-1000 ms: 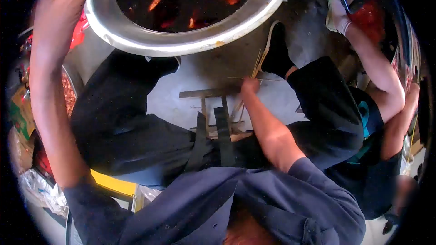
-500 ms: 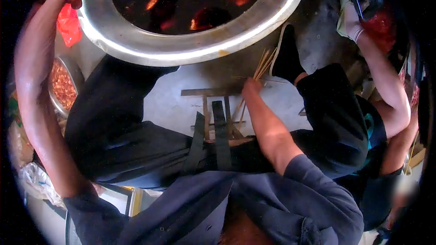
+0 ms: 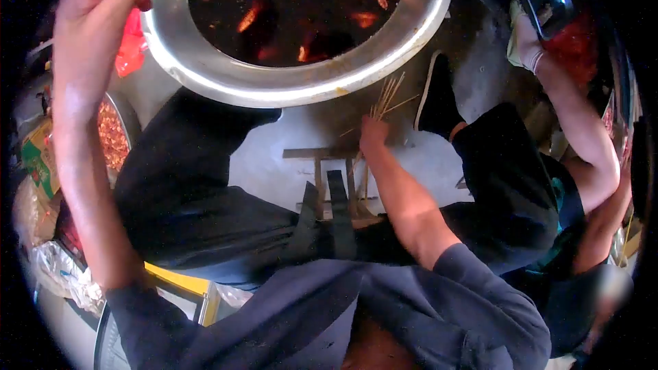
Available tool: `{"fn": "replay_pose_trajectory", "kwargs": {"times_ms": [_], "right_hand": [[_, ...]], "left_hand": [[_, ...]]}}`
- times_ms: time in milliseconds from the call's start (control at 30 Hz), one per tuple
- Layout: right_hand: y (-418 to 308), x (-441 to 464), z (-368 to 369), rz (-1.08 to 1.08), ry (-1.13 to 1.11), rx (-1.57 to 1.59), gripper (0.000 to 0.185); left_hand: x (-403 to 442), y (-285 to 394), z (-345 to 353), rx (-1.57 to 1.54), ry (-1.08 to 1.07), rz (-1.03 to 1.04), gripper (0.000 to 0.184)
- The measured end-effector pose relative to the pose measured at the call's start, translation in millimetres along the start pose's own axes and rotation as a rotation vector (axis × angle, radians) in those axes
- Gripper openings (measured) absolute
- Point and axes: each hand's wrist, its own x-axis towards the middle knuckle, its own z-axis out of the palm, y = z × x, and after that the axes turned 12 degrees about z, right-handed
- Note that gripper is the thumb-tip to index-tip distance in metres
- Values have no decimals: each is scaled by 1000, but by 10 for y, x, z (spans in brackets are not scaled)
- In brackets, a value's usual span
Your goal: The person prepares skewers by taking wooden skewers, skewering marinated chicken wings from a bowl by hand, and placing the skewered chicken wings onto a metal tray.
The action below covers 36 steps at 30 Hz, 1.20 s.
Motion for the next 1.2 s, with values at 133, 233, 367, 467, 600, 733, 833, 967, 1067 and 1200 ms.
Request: {"fn": "replay_pose_trajectory", "kwargs": {"times_ms": [133, 233, 367, 467, 600, 733, 833, 967, 1067, 1200], "right_hand": [[-367, -489, -474, 272, -200, 1327, 16], [-556, -546, -806, 189, -73, 1172, 17], [-648, -1003, -1740, 177, -432, 1448, 16], [-534, -1167, -2193, 156, -584, 1496, 11], [-308, -1454, -2639, -92, -499, 1251, 24], [-123, -2046, -3014, -317, -420, 1282, 25], [5, -2439, -3245, -405, -462, 1327, 22], [108, -2713, -3438, -593, -434, 1329, 21], [107, -2957, -3655, -686, -413, 1316, 25], [81, -3209, -3966, -750, -486, 1296, 20]], "left_hand": [[44, -40, 43, -58, 37, 114, 26], [49, -72, 97, -51, 75, 105, 23], [78, -122, 156, -43, 82, 152, 20], [89, -87, 238, -101, 151, 207, 20], [88, -33, 291, -5, 200, 200, 17], [133, -63, 310, 44, 225, 213, 16], [150, -116, 322, 79, 240, 211, 15], [136, -88, 313, 76, 233, 208, 16], [114, 11, 318, 125, 243, 212, 16], [123, 40, 355, 61, 255, 237, 14]]}}
